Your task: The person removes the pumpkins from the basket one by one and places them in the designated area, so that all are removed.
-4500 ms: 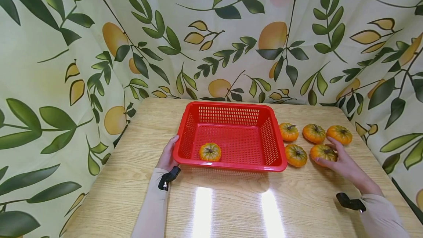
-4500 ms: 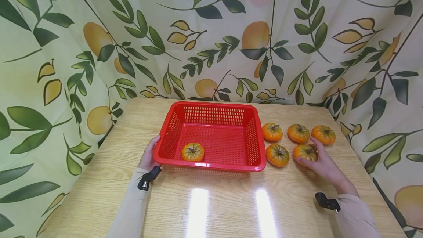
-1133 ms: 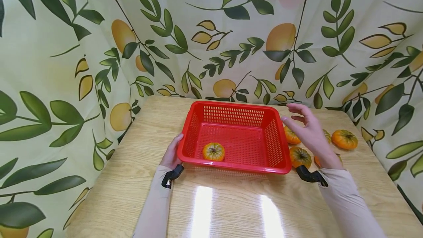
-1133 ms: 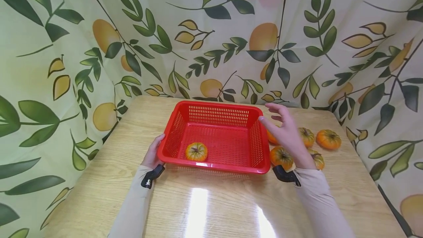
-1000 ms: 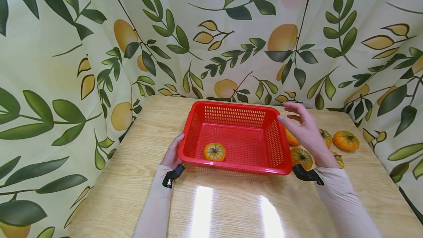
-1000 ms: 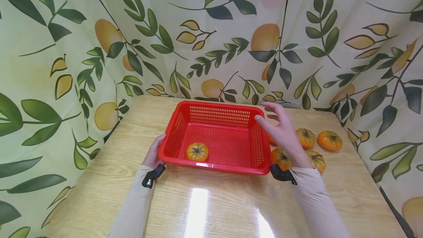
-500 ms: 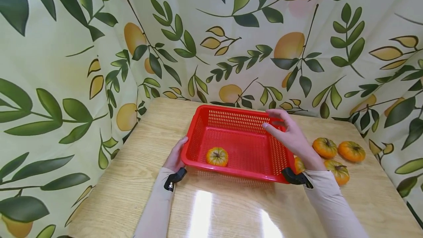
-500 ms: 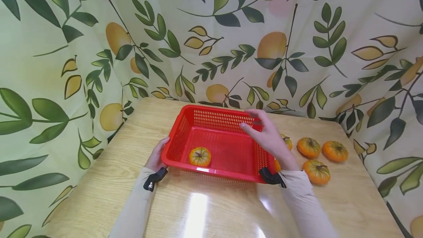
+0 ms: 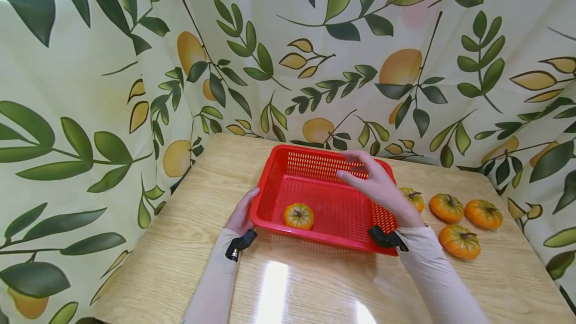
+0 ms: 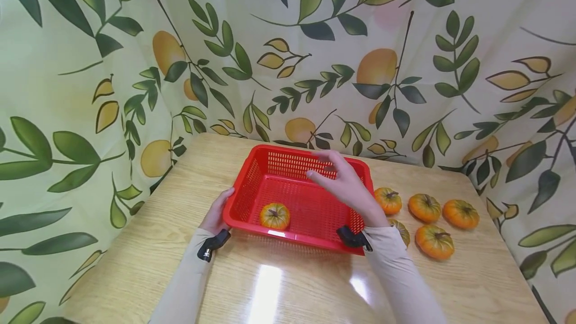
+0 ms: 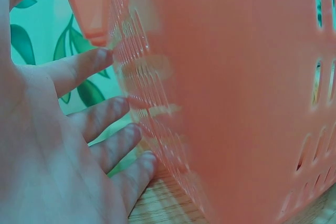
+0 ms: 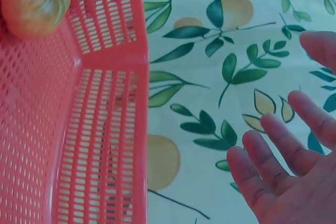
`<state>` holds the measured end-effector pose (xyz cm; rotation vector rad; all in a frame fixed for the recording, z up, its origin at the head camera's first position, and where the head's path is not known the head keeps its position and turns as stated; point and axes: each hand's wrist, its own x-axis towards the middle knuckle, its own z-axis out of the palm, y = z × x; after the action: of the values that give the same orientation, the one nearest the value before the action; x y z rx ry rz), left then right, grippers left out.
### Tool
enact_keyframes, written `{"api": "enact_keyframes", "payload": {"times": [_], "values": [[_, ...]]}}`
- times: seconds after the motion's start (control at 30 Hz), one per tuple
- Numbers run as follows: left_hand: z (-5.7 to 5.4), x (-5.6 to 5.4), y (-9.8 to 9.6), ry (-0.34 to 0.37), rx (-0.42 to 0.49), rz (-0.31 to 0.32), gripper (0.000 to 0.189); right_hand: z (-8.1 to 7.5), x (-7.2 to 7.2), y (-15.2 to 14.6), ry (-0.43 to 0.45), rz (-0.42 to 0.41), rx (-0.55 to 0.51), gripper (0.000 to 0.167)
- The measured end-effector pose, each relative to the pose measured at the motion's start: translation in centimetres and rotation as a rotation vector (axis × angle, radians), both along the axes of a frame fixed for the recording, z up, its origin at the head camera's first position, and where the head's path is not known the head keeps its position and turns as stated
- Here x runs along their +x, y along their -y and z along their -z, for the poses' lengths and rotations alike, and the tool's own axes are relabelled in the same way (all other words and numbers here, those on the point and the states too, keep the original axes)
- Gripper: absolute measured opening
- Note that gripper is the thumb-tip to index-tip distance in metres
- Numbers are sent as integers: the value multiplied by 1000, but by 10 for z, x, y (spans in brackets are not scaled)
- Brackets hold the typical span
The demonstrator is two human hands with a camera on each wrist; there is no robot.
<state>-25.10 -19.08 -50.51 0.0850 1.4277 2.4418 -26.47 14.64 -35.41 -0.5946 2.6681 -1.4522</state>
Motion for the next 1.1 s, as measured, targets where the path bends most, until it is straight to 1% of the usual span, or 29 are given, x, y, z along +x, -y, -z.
{"api": "enact_keyframes", "payload": {"times": [0.2, 0.33, 0.5, 0.67, 0.8, 0.93, 1.03, 1.1], "values": [[-2, 0, 0, 8, 11, 12, 39, 4, -6, 14, 3, -67, 16, 57], [-4, 0, 0, -11, -5, 26, 41, 7, -10, 23, 22, -110, 45, 57], [-6, 2, 0, -37, -3, 37, 40, 9, -12, 34, 34, -169, 91, 58], [-4, 2, 0, -32, 8, 26, 40, 15, -11, 47, 45, -235, 106, 55], [-3, 3, 0, -31, 15, 31, 41, 20, -11, 55, 70, -289, 117, 55], [-2, 2, 1, -30, 5, 36, 40, 24, -12, 62, 96, -341, 103, 54], [-1, 0, 1, -28, 3, 30, 39, 26, -14, 65, 101, -361, 121, 55], [0, -1, 1, -25, 5, 21, 38, 27, -16, 67, 101, -363, 152, 56]]}}
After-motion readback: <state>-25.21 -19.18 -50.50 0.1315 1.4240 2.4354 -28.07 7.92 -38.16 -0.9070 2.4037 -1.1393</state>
